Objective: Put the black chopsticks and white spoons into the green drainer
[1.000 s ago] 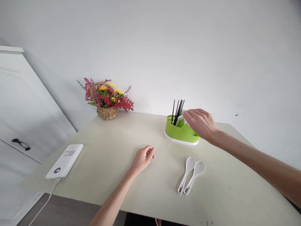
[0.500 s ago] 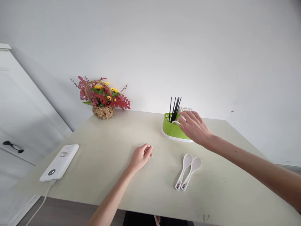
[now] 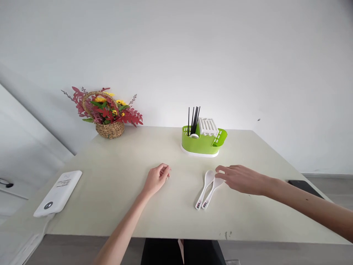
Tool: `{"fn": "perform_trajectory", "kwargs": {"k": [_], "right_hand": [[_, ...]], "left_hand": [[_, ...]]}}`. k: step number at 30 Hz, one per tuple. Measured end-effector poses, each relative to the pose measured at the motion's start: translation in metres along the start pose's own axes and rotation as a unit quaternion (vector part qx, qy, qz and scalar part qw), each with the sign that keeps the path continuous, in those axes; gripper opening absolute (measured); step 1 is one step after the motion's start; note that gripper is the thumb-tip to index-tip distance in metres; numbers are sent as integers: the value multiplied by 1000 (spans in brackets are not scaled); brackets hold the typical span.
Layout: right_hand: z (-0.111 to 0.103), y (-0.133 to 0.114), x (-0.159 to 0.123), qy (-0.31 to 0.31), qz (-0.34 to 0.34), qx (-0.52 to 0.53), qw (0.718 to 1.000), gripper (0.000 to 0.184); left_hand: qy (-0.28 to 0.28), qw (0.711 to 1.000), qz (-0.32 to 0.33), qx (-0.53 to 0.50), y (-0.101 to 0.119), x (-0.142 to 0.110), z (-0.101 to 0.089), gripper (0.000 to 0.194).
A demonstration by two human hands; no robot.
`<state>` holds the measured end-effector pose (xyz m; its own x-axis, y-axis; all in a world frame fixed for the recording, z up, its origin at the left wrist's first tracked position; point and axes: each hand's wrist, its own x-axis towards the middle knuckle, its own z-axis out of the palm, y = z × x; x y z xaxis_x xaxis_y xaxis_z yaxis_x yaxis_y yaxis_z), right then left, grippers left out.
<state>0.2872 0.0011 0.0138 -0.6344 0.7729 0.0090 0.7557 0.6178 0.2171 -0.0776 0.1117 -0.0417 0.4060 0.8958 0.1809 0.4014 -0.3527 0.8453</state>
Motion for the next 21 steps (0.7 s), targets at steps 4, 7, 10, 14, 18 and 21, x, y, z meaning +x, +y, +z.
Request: {"fn": "perform_trajectory", "kwargs": {"k": [4, 7, 10, 14, 18, 21], "right_hand": [[21, 3, -15, -7, 30, 8, 999, 48], [28, 3, -16, 4, 18, -2, 1000, 52], [29, -1, -14, 24, 7, -17, 1000, 49], [26, -6, -12, 30, 8, -36, 999, 43], [27, -5, -14, 26, 9, -44, 999, 39], [32, -1, -16, 22, -2, -27, 999, 42]], "left_hand": [[2, 1000, 0, 5, 2, 0, 0, 37], [2, 1000, -1, 5, 1, 1, 0, 36], [3, 1000, -4, 4, 1, 1, 0, 36], [5, 1000, -7, 2, 3, 1, 0, 36], [6, 1000, -12, -1, 6, 0, 0, 37], [9, 1000, -9, -2, 7, -1, -1, 38]]}}
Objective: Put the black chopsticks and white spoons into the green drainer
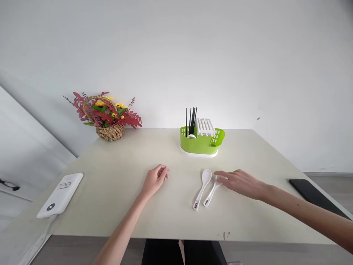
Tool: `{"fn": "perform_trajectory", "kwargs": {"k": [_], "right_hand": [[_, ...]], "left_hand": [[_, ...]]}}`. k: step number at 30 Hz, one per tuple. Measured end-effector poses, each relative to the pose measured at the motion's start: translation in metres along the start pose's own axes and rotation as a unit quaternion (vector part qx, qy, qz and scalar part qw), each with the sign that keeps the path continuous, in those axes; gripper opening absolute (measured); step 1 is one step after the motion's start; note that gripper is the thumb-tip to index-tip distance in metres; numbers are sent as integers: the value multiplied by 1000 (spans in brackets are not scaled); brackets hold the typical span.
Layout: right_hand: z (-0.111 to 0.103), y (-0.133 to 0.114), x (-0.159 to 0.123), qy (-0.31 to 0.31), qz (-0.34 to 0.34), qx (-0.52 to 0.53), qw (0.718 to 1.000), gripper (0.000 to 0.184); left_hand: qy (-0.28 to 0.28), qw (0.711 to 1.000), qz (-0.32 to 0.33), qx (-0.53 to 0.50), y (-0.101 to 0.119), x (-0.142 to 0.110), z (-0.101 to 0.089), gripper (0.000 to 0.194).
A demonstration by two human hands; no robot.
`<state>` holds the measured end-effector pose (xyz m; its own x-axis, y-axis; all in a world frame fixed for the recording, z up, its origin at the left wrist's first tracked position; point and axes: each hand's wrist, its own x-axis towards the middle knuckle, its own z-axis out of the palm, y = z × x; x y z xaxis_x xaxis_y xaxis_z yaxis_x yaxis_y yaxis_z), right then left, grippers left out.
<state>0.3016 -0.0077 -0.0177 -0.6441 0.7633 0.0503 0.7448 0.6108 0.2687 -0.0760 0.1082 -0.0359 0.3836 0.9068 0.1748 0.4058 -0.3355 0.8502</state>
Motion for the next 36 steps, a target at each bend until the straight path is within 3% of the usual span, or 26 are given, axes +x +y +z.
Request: {"fn": "perform_trajectory", "kwargs": {"k": [9, 16, 18, 21, 25, 27, 30, 32, 36], "right_hand": [[5, 3, -8, 25, -7, 33, 999, 39], [-25, 3, -10, 75, -3, 23, 997, 34], [-42, 2, -5, 96, -6, 18, 995, 33], [-69, -3, 7, 119, -14, 16, 993, 31], [-101, -9, 29, 117, -31, 20, 993, 34], [-114, -11, 38, 111, -33, 26, 993, 34], [-132, -12, 48, 122, -2, 72, 990, 28], [-146, -13, 53, 127, 56, 155, 978, 29], [-170, -20, 68, 74, 163, 357, 917, 37]], "left_hand": [[-3, 1000, 3, -8, 0, -2, -2, 38], [-34, 999, 11, -15, 5, -7, 4, 39], [-79, 996, 21, -37, 19, -14, 10, 41], [-196, 975, 22, -101, 52, -26, 19, 47], [-380, 901, -24, -208, 91, -34, 20, 58], [-427, 873, -40, -231, 100, -35, 15, 54], [-407, 877, -51, -250, 103, -36, 6, 46], [-383, 884, -57, -263, 102, -38, 1, 44], [-375, 884, -45, -276, 104, -39, -3, 45]]}}
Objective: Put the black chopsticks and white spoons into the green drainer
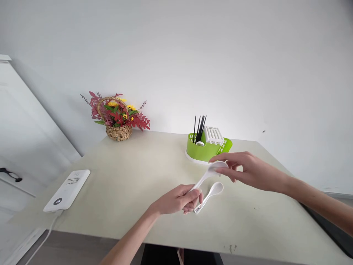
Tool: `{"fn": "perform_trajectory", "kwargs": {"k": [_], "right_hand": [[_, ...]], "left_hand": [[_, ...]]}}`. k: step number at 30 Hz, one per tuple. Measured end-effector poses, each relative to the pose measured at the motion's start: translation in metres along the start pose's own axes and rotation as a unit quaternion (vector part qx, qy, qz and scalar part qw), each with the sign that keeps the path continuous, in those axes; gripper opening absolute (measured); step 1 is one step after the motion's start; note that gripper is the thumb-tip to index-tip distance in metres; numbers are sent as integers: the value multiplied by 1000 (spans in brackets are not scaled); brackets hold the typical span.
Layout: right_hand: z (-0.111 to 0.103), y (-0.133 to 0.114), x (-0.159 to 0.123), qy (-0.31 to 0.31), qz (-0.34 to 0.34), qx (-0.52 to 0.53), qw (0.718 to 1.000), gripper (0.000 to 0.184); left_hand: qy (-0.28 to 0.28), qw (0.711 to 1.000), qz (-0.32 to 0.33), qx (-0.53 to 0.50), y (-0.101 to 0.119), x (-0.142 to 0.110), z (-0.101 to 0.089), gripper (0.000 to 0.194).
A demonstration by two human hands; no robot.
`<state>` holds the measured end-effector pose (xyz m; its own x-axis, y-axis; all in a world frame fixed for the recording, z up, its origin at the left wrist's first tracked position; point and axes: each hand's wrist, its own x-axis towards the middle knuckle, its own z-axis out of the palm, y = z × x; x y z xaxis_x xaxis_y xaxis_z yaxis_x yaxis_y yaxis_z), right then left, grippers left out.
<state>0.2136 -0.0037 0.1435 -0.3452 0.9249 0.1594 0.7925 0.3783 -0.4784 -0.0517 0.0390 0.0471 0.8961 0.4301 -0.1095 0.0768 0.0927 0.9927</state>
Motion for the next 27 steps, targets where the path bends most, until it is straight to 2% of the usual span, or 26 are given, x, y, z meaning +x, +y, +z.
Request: {"fn": "perform_trajectory", "kwargs": {"k": [3, 5, 8, 11, 13, 15, 17, 19, 24, 27], "right_hand": [[-2, -16, 11, 2, 27, 31, 999, 45], [-5, -23, 19, 40, 39, 4, 998, 46], [-16, -26, 32, 133, 53, -34, 989, 40], [-30, -19, 49, 252, 49, -88, 963, 35], [-35, -10, 63, 312, 39, -158, 936, 33], [-35, -1, 79, 336, 39, -238, 910, 33], [-30, 8, 96, 323, 50, -311, 892, 35], [-21, 16, 112, 278, 67, -367, 885, 36], [3, 27, 138, 130, 107, -427, 889, 42], [16, 29, 147, 89, 97, -428, 894, 42]], "left_hand": [[9, 999, 35, 15, 0, 6, -4, 50], [54, 996, 63, 36, -7, 13, -15, 49], [192, 977, 83, 35, -33, 25, -45, 52], [354, 930, 85, 38, -68, 31, -80, 54], [413, 905, 82, 52, -87, 30, -96, 48], [424, 898, 87, 74, -98, 27, -103, 44], [402, 903, 97, 112, -103, 25, -104, 40], [380, 906, 103, 154, -104, 24, -101, 38], [377, 901, 105, 189, -105, 23, -98, 34], [373, 898, 102, 210, -105, 23, -98, 33]]}}
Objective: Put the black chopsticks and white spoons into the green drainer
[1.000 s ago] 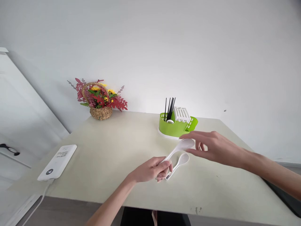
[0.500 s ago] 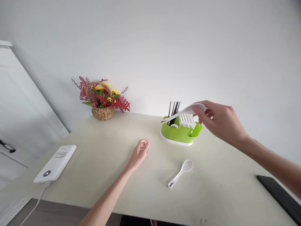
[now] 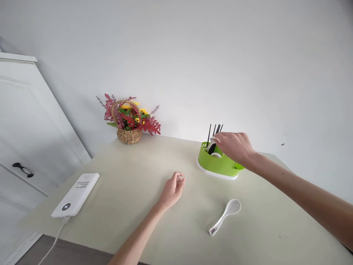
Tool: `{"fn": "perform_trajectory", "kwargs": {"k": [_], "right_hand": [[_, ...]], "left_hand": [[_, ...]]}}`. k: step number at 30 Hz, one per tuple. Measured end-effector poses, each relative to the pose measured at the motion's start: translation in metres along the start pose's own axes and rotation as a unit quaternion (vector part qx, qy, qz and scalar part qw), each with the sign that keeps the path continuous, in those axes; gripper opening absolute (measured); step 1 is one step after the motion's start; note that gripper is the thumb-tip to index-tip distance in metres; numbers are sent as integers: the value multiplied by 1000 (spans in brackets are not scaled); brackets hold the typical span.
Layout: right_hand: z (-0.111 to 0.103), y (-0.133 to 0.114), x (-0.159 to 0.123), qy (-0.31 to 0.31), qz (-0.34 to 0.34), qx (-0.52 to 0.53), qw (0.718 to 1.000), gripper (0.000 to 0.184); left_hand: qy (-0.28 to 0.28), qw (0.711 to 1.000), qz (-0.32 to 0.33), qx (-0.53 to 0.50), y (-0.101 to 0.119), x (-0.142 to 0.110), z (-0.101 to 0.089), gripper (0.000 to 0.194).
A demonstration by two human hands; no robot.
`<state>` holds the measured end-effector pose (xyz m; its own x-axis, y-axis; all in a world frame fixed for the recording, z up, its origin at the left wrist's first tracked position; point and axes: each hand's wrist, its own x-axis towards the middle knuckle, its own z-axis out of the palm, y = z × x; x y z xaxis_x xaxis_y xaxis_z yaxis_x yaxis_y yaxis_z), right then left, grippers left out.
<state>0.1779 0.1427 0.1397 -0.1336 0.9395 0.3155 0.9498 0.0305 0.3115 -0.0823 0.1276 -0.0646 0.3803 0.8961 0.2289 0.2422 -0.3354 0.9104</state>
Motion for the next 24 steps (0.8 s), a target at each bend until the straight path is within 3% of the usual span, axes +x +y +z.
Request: {"fn": "perform_trajectory", "kwargs": {"k": [4, 12, 20, 24], "right_hand": [[12, -7, 9, -14, -15, -2, 1000, 40], [23, 5, 14, -24, -5, -15, 1000, 42], [22, -12, 3, -19, -86, -33, 996, 15], [27, -24, 0, -29, -113, -37, 992, 24]], "left_hand": [[-2, 1000, 0, 16, 4, -1, -1, 33], [-13, 999, -3, 34, 9, -1, -1, 30], [-18, 999, -9, 45, 10, -2, -2, 34], [-20, 999, -10, 48, 10, -3, -2, 35]]}}
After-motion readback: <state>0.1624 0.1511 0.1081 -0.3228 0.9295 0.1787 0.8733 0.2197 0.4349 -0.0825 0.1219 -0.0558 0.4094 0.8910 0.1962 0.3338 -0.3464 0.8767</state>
